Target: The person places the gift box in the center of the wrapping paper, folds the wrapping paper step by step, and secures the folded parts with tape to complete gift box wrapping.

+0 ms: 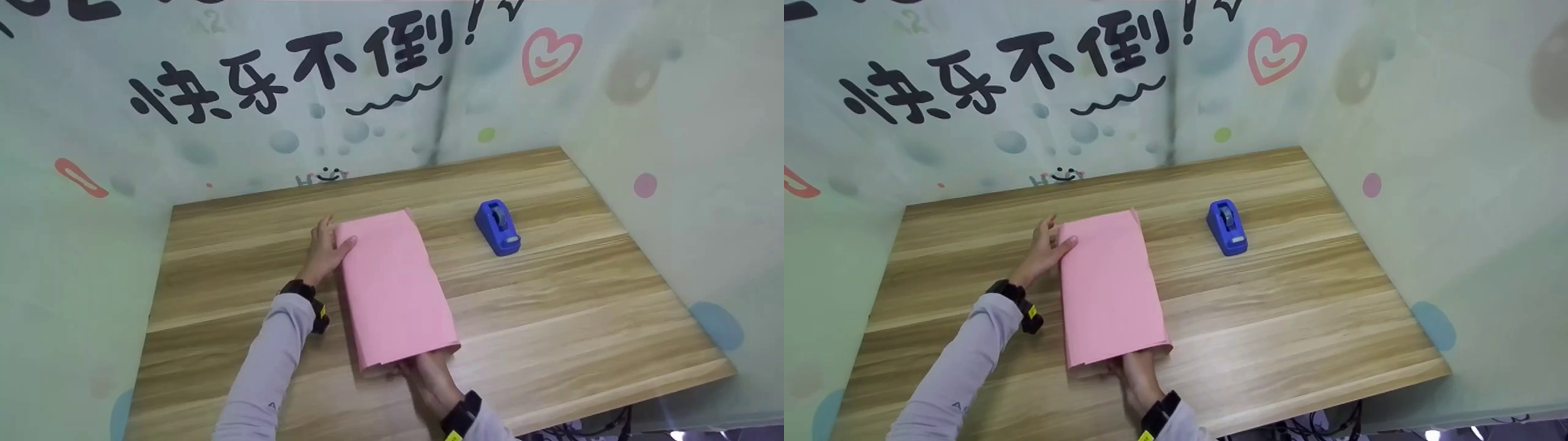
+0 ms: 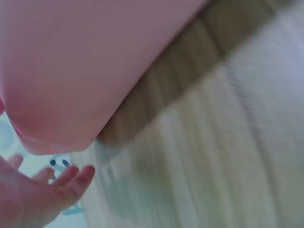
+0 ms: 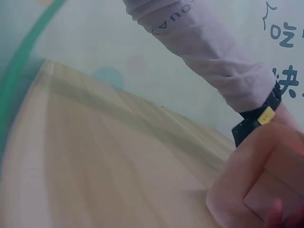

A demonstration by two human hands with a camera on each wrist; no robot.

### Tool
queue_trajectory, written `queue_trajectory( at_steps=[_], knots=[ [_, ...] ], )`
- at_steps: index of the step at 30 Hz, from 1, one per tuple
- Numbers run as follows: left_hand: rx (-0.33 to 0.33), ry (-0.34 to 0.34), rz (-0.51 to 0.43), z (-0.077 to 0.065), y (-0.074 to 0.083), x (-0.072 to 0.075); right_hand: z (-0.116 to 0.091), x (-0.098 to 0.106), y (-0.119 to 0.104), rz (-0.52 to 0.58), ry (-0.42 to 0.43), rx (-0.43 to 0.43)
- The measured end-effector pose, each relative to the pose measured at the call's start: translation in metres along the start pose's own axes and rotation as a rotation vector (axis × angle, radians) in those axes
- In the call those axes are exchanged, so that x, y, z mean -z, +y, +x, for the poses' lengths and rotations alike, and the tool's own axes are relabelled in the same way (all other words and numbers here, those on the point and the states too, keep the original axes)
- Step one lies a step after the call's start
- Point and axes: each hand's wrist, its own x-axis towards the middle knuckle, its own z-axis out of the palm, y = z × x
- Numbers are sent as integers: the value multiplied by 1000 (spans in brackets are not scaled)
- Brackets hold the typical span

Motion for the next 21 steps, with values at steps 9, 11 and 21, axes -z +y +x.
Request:
queue_trajectory(
  at_steps=[9,11,21],
  knots=[
    [-235,5,260,-60,17,-4,-23,46,-79,-638,-982,-81],
    [-270,-1,313,-74,26,-7,-19,46,-103,-667,-965,36],
    [26,-118,265,-130,36,-22,44,43,-127,-1048,-373,490]
  ],
)
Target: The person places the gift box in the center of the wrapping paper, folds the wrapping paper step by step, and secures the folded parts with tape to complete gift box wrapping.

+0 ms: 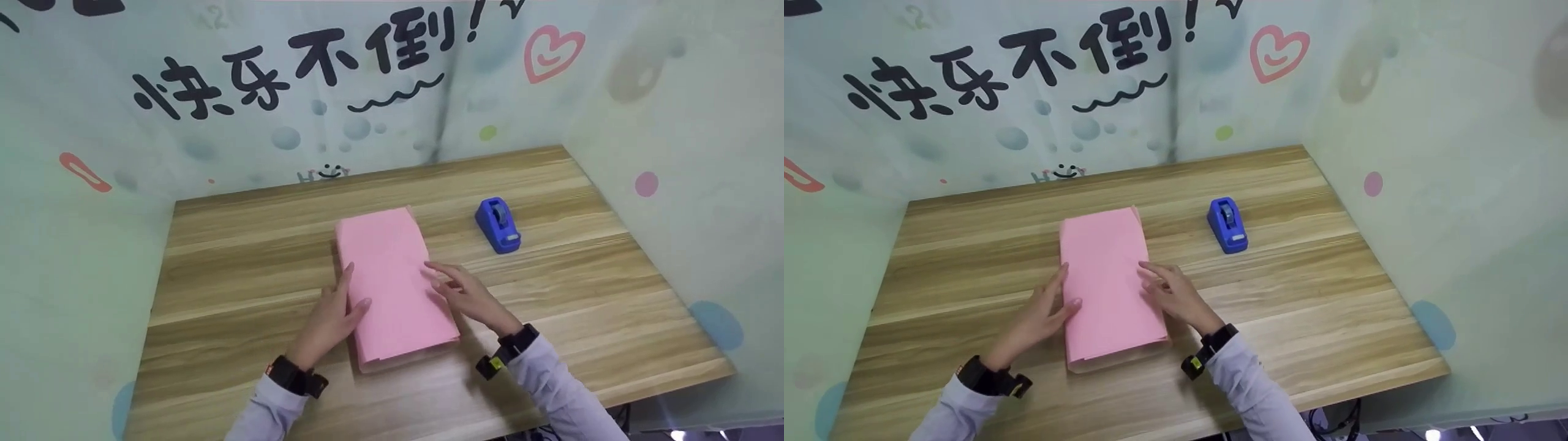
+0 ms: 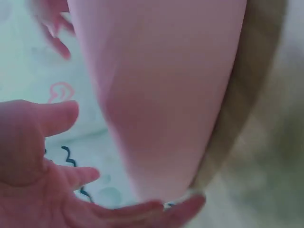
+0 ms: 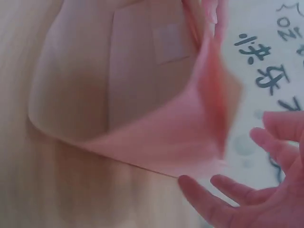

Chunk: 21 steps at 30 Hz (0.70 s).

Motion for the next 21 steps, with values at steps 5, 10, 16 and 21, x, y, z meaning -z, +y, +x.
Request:
queue_trajectory(
  at_steps=[5,10,16,21],
  knots=[
    [-109,22,-168,-2,-12,-15,5,-13,9,86,-72,-49],
    [-151,66,-234,6,-18,-21,11,-19,13,6,-34,-53],
    [-122,34,-260,16,-24,-19,17,-19,18,-42,-30,-37],
    [-147,68,-117,15,-24,-17,16,-19,19,-136,-26,-33]
  ],
)
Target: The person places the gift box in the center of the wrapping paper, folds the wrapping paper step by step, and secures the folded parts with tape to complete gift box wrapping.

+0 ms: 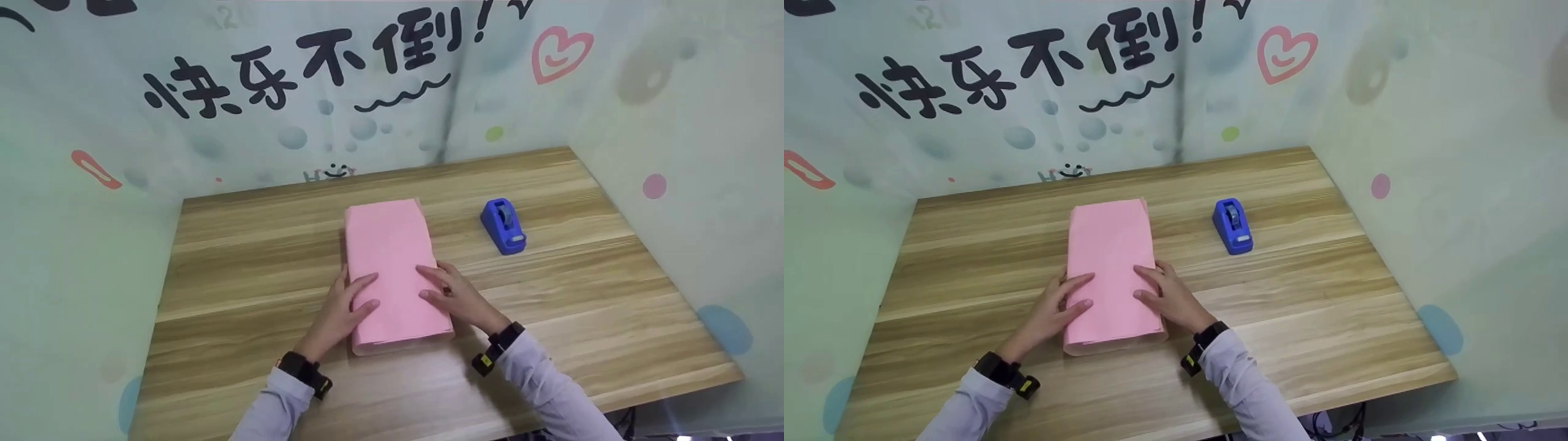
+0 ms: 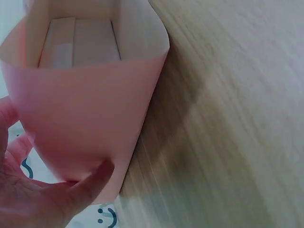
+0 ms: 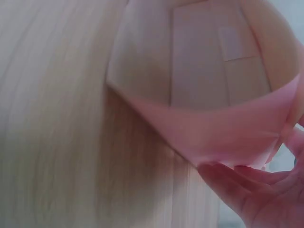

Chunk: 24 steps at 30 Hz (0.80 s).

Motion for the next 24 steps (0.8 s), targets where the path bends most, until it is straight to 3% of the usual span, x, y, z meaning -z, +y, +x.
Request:
queue_trajectory(
  at_steps=[3,7,10,16,19,22,24],
  knots=[
    [-97,49,162,-1,3,-1,-2,2,-1,-115,32,53],
    [-252,89,330,-1,7,-4,-3,2,-3,-297,106,233],
    [-327,112,396,-1,9,-6,-3,2,-6,-398,143,341],
    [-404,201,461,2,5,-10,0,-1,-3,-513,208,457],
    [-410,238,475,1,2,-10,1,-3,5,-517,259,496],
    [-359,240,446,-1,0,-10,-1,-5,12,-433,260,466],
    [-301,230,399,-4,-2,-10,-2,-7,15,-179,166,322]
  ],
)
